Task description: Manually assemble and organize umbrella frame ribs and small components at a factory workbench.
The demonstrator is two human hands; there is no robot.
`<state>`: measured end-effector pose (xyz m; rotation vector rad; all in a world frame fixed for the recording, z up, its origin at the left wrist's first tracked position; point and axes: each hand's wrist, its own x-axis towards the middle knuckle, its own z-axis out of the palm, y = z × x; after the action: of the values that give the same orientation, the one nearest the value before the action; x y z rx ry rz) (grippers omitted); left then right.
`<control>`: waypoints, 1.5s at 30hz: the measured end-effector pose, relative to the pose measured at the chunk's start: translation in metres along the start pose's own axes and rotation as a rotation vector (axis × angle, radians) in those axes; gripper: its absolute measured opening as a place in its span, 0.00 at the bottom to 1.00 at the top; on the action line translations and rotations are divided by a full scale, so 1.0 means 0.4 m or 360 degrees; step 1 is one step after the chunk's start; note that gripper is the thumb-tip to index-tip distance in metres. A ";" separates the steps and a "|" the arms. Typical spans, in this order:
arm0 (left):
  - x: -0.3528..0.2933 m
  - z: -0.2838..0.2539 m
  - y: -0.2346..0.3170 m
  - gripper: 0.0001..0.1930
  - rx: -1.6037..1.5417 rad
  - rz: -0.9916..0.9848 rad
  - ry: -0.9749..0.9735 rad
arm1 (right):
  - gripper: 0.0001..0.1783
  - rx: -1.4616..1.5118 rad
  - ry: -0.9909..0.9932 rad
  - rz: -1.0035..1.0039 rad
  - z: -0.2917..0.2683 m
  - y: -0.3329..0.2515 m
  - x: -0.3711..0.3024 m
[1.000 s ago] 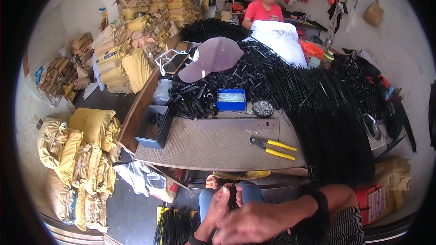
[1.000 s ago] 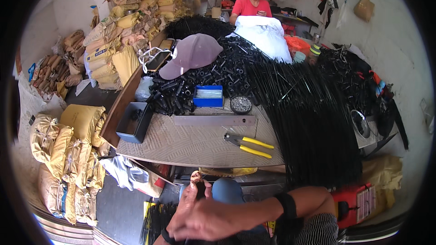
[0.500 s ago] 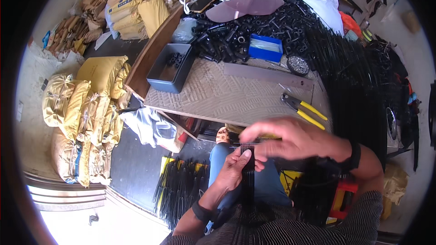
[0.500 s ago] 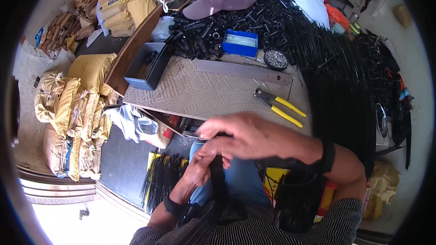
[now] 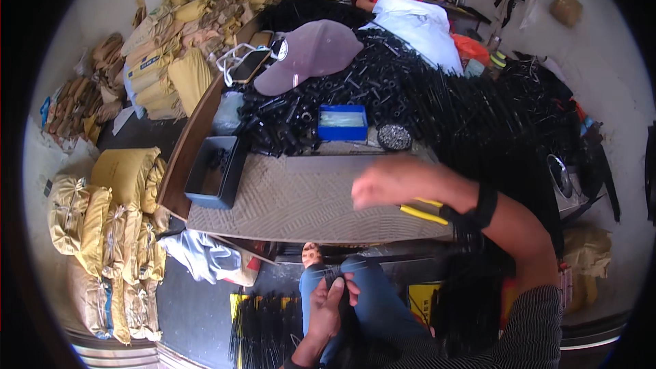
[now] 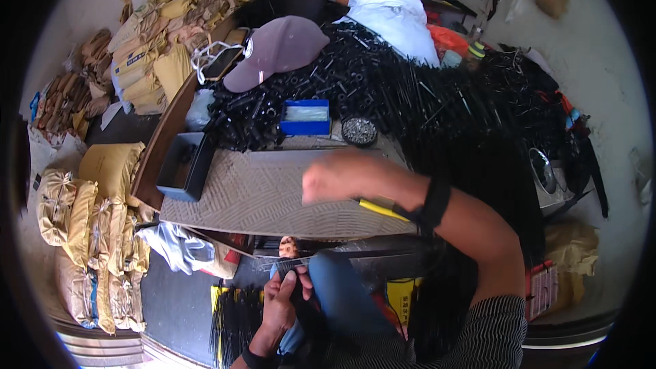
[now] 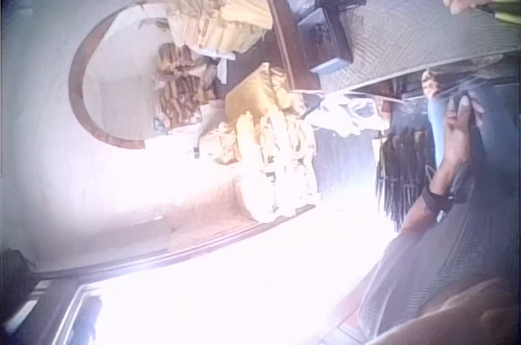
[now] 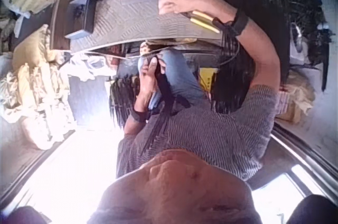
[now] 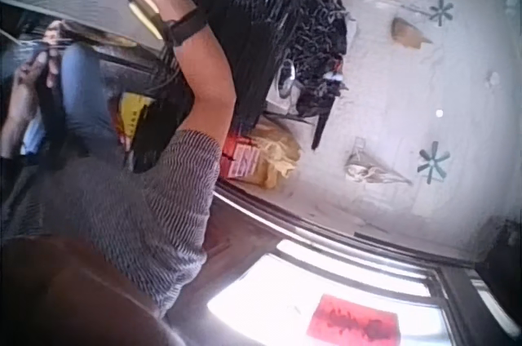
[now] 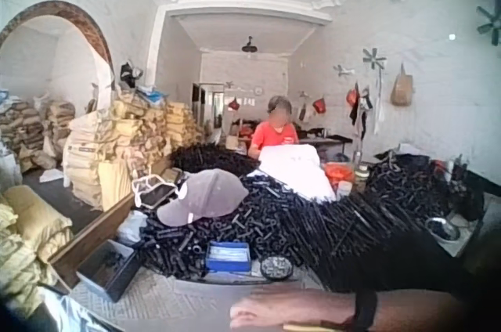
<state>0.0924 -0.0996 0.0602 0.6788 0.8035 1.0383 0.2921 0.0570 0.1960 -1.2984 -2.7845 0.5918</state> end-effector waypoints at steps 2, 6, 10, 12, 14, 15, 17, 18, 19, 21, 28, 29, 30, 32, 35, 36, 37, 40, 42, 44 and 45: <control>0.004 0.010 -0.001 0.11 -0.0015 -0.0009 0.0001 | 0.09 -0.0619 0.0302 0.0332 -0.100 0.123 0.049; 0.024 0.014 -0.003 0.11 -0.0019 -0.0011 -0.0040 | 0.09 -0.0966 0.0253 0.0868 -0.167 0.309 0.055; 0.029 0.010 0.004 0.09 -0.0048 -0.0024 0.0073 | 0.10 -0.0852 0.0001 0.0986 -0.089 0.352 0.041; 0.033 0.016 0.002 0.10 -0.0026 -0.0037 0.0061 | 0.11 -0.0901 0.0081 0.1100 -0.051 0.392 0.027; 0.040 0.021 0.001 0.10 -0.0023 -0.0052 0.0046 | 0.12 -0.0858 0.0243 0.1219 -0.023 0.433 0.026; 0.039 0.027 0.008 0.10 -0.0019 -0.0043 0.0039 | 0.12 -0.0791 0.0387 0.1299 -0.017 0.438 0.037; 0.034 0.041 0.025 0.12 0.0071 -0.0115 0.0088 | 0.12 -0.0743 0.0397 0.1400 -0.018 0.450 0.065; 0.030 0.044 0.030 0.11 0.0075 -0.0115 0.0083 | 0.12 -0.0735 0.0307 0.1439 -0.014 0.447 0.079; 0.029 0.045 0.029 0.11 0.0080 -0.0106 0.0079 | 0.13 -0.0726 0.0216 0.1479 -0.012 0.448 0.087; 0.027 0.045 0.025 0.12 0.0146 -0.0086 0.0050 | 0.16 -0.0673 0.0259 0.1459 -0.024 0.453 0.085; 0.026 0.037 0.030 0.14 0.0140 -0.0099 0.0074 | 0.16 -0.0376 0.0517 0.1666 -0.047 0.427 0.073; 0.026 0.037 0.032 0.14 0.0139 -0.0099 0.0073 | 0.18 -0.0346 0.0557 0.1726 -0.055 0.419 0.069; 0.025 0.043 0.037 0.14 0.0117 -0.0111 0.0115 | 0.19 -0.0232 0.0660 0.1696 -0.065 0.422 0.053; 0.026 0.043 0.042 0.14 0.0091 -0.0121 0.0158 | 0.18 -0.0084 0.0877 0.1626 -0.078 0.421 0.042; 0.026 0.050 0.046 0.14 0.0097 -0.0119 0.0072 | 0.22 0.0090 0.1114 0.1530 -0.087 0.461 0.025; 0.025 0.054 0.055 0.14 0.0118 -0.0143 0.0084 | 0.23 0.0101 0.1095 0.1554 -0.082 0.473 0.036; 0.025 0.056 0.060 0.14 0.0139 -0.0167 0.0096 | 0.24 0.0112 0.1078 0.1578 -0.076 0.485 0.045; 0.026 0.057 0.052 0.13 0.0084 -0.0136 0.0151 | 0.24 -0.0038 0.0994 0.1560 -0.063 0.493 0.049; 0.026 0.052 0.047 0.13 0.0055 -0.0108 0.0143 | 0.19 -0.0138 0.1013 0.1455 -0.061 0.495 0.040; 0.025 0.041 0.040 0.12 0.0024 -0.0086 0.0136 | 0.17 -0.0252 0.0778 0.1311 -0.061 0.500 0.028; 0.027 0.031 0.039 0.11 0.0077 -0.0119 0.0112 | 0.15 -0.0366 0.0550 0.1170 -0.064 0.501 0.021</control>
<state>0.0983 -0.0854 0.0769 0.6512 0.9114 0.9817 0.4384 0.1888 0.1502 -2.2303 -2.0940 0.0179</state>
